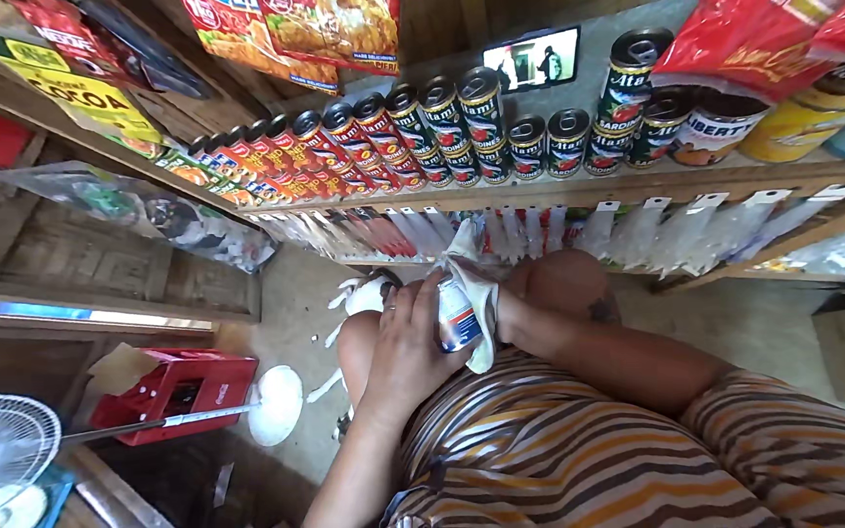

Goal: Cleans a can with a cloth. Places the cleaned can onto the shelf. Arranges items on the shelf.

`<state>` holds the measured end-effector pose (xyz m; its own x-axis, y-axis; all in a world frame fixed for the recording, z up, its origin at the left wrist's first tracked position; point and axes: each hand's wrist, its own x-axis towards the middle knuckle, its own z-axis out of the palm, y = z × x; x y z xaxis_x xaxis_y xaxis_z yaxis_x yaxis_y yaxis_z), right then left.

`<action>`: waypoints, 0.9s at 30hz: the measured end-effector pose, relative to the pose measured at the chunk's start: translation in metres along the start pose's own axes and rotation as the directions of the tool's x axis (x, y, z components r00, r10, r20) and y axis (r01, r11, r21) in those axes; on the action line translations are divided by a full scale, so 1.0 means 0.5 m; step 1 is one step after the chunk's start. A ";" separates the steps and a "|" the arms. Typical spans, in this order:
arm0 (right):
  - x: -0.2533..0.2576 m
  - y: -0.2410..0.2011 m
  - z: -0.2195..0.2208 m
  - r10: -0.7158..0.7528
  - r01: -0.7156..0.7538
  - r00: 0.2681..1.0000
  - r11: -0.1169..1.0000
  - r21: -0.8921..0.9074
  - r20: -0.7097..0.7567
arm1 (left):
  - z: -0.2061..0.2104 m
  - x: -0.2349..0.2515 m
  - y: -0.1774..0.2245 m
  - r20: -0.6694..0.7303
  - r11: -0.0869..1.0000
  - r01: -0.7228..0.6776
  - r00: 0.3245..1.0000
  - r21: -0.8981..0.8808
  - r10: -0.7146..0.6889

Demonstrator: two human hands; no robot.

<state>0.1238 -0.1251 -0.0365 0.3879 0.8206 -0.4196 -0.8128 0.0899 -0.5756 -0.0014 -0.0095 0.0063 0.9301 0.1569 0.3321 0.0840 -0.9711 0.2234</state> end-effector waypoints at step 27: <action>-0.026 -0.025 -0.004 0.056 -0.064 0.998 0.971 0.230 0.041 | 0.018 0.004 -0.021 -0.006 0.968 0.079 0.997 -0.237 -0.083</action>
<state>0.1300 -0.1383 -0.0251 0.3236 0.8468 -0.4222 -0.9140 0.1643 -0.3710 0.0027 -0.0008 -0.0039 0.9175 0.2383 0.3183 0.0704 -0.8852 0.4599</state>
